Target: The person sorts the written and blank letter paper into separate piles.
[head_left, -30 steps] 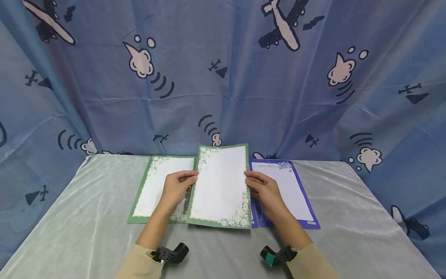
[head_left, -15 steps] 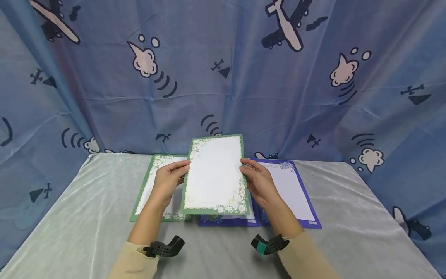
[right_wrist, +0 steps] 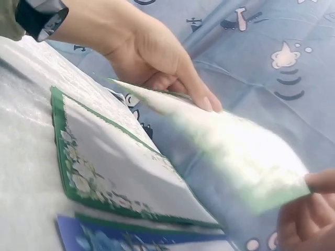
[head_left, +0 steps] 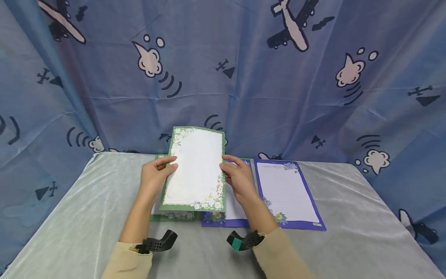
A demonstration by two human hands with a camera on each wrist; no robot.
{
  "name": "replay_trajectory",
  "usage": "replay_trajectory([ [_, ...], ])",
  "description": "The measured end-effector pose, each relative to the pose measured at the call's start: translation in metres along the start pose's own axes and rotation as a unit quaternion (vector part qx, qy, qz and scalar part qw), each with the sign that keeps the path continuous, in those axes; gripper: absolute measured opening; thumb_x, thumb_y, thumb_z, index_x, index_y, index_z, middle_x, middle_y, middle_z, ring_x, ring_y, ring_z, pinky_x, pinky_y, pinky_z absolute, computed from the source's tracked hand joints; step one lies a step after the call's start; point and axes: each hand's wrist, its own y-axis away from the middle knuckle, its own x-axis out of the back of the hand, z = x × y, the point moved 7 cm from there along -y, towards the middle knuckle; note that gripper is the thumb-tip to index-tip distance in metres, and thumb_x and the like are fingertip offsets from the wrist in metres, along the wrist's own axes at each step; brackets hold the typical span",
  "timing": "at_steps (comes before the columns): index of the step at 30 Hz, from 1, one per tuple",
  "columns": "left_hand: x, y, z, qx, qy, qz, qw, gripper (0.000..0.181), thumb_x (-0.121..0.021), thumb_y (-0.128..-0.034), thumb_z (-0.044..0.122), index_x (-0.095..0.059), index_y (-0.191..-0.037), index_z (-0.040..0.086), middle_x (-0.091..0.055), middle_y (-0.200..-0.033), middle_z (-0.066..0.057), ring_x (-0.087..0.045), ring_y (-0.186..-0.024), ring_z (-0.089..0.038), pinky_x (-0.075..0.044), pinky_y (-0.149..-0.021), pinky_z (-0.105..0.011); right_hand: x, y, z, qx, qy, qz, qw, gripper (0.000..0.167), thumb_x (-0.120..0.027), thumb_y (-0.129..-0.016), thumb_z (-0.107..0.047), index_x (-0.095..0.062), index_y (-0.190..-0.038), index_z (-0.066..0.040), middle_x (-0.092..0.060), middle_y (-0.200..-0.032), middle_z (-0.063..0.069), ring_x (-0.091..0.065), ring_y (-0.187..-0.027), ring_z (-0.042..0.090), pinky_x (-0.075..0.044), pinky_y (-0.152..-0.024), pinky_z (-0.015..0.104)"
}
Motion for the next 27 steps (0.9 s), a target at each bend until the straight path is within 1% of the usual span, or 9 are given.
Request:
replay_trajectory([
  [5, 0.014, 0.000, 0.004, -0.028, -0.055, 0.034, 0.9975, 0.034, -0.067, -0.0967, 0.012, -0.068, -0.130, 0.005, -0.049, -0.155, -0.013, -0.039, -0.149, -0.029, -0.039, -0.117, -0.047, -0.021, -0.001, -0.001, 0.056, 0.079, 0.020, 0.9951, 0.032, -0.066, -0.096, -0.005, -0.067, -0.127, -0.009, -0.076, -0.103, 0.010, -0.062, -0.081, 0.010, -0.053, -0.071, 0.025],
  [9, 0.022, 0.000, 0.004, -0.041, -0.077, 0.049, 0.9949, 0.034, -0.066, -0.0968, 0.010, -0.068, -0.130, 0.005, -0.054, -0.150, -0.015, -0.042, -0.146, -0.030, -0.040, -0.115, -0.046, -0.035, -0.001, 0.000, 0.091, 0.125, 0.027, 0.9875, 0.029, -0.066, -0.095, -0.004, -0.069, -0.123, -0.010, -0.075, -0.104, 0.016, -0.056, -0.070, 0.011, -0.049, -0.065, 0.024],
  [11, 0.026, 0.000, 0.003, -0.046, -0.095, 0.057, 0.9928, 0.033, -0.066, -0.0970, 0.011, -0.069, -0.130, 0.006, -0.058, -0.146, -0.015, -0.061, -0.117, -0.030, -0.048, -0.100, -0.042, -0.041, -0.001, 0.001, 0.102, 0.143, 0.031, 0.9840, 0.028, -0.067, -0.094, -0.004, -0.070, -0.121, -0.011, -0.075, -0.103, 0.015, -0.053, -0.064, 0.010, -0.047, -0.062, 0.024],
  [12, 0.028, 0.000, 0.003, -0.047, -0.105, 0.060, 0.9915, 0.033, -0.066, -0.0970, 0.011, -0.069, -0.130, 0.006, -0.060, -0.143, -0.015, -0.062, -0.097, -0.027, -0.049, -0.089, -0.038, -0.044, 0.000, 0.001, 0.105, 0.151, 0.033, 0.9824, 0.028, -0.067, -0.094, -0.005, -0.070, -0.121, -0.012, -0.076, -0.102, 0.014, -0.052, -0.062, 0.010, -0.045, -0.060, 0.024],
  [14, 0.029, -0.001, 0.001, -0.047, -0.127, 0.063, 0.9888, 0.033, -0.066, -0.0970, 0.011, -0.069, -0.129, 0.008, -0.063, -0.139, -0.015, -0.047, -0.067, -0.020, -0.043, -0.070, -0.031, -0.047, 0.000, 0.002, 0.112, 0.172, 0.035, 0.9781, 0.028, -0.068, -0.093, -0.007, -0.071, -0.120, -0.013, -0.076, -0.099, 0.013, -0.047, -0.057, 0.010, -0.042, -0.057, 0.023],
  [15, 0.030, -0.001, 0.000, -0.046, -0.137, 0.063, 0.9875, 0.033, -0.066, -0.0968, 0.012, -0.069, -0.129, 0.008, -0.063, -0.137, -0.015, -0.036, -0.060, -0.017, -0.037, -0.064, -0.030, -0.048, -0.001, 0.003, 0.116, 0.182, 0.035, 0.9758, 0.027, -0.068, -0.093, -0.007, -0.071, -0.120, -0.013, -0.076, -0.097, 0.013, -0.045, -0.055, 0.010, -0.039, -0.055, 0.024],
  [17, 0.031, -0.002, -0.001, -0.045, -0.152, 0.064, 0.9853, 0.033, -0.067, -0.0964, 0.012, -0.070, -0.129, 0.009, -0.064, -0.131, -0.015, -0.024, -0.055, -0.014, -0.033, -0.057, -0.028, -0.051, -0.001, 0.004, 0.126, 0.208, 0.034, 0.9693, 0.027, -0.068, -0.093, -0.008, -0.072, -0.120, -0.013, -0.077, -0.100, 0.012, -0.050, -0.058, 0.010, -0.039, -0.055, 0.023],
  [22, 0.034, -0.005, -0.004, -0.051, -0.179, 0.054, 0.9810, 0.034, -0.067, -0.0953, 0.010, -0.069, -0.129, 0.007, -0.065, -0.133, -0.017, -0.027, -0.055, -0.013, -0.035, -0.060, -0.029, -0.058, -0.002, 0.008, 0.152, 0.267, 0.021, 0.9513, 0.028, -0.069, -0.094, -0.009, -0.072, -0.121, -0.012, -0.076, -0.115, 0.014, -0.068, -0.075, 0.018, -0.049, -0.061, 0.026],
  [27, 0.033, -0.006, -0.006, -0.044, -0.200, 0.033, 0.9782, 0.035, -0.066, -0.0953, 0.009, -0.069, -0.130, 0.007, -0.065, -0.132, -0.020, -0.032, -0.057, -0.015, -0.036, -0.057, -0.029, -0.064, -0.001, 0.017, 0.150, 0.294, -0.001, 0.9440, 0.030, -0.068, -0.095, -0.011, -0.071, -0.125, -0.011, -0.073, -0.120, 0.016, -0.073, -0.090, 0.028, -0.059, -0.071, 0.034],
])
